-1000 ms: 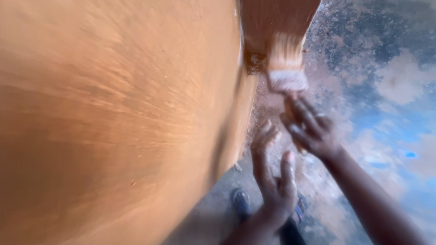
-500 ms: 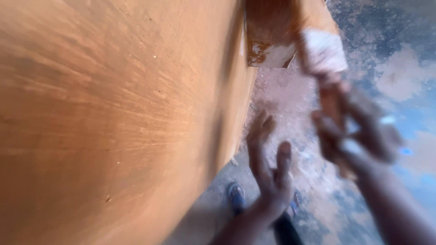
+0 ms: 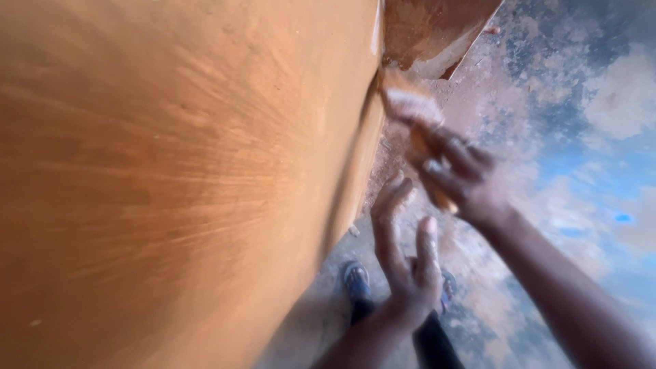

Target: The person uses a paintbrush to apply a light brown stain or paint to a wooden structure, likely a door frame or cabinet. They repeatedly dip the brush into a small container and apply the finish to the edges and flat surfaces of the wood.

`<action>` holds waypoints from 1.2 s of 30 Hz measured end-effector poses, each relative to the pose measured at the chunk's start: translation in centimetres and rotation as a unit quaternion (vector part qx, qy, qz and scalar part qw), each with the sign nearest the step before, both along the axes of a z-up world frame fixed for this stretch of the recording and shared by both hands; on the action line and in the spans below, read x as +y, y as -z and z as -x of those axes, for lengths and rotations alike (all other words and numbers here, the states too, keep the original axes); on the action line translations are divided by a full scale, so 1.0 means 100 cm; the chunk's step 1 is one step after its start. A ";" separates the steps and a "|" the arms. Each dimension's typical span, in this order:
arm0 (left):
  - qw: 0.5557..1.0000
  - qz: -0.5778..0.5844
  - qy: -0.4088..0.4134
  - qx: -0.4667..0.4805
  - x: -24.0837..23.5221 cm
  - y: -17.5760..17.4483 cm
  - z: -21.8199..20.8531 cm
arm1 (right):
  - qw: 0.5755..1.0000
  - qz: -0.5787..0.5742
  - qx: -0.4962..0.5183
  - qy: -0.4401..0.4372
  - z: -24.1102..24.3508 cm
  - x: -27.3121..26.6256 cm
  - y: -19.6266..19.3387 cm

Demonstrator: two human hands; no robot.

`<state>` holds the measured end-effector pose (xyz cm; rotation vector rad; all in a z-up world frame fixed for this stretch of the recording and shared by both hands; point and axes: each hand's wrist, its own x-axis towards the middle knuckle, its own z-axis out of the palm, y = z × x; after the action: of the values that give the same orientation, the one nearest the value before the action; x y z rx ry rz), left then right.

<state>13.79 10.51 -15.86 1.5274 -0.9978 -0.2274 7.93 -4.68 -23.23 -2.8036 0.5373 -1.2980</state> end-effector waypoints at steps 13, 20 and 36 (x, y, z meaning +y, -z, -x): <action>1.000 0.020 -0.010 -0.007 -0.002 0.003 0.003 | 0.982 0.152 -0.070 0.083 -0.011 -0.008 -0.008; 1.000 -0.022 0.002 0.012 0.008 0.023 0.004 | 0.998 0.024 0.051 0.026 -0.022 0.009 0.085; 1.000 -0.013 0.020 0.020 0.002 0.023 0.001 | 0.992 0.069 -0.079 0.073 0.035 0.003 0.024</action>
<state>13.66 10.73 -18.13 1.5224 -0.9975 -0.2985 4.45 -4.43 -25.64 -2.7790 0.6814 -1.6278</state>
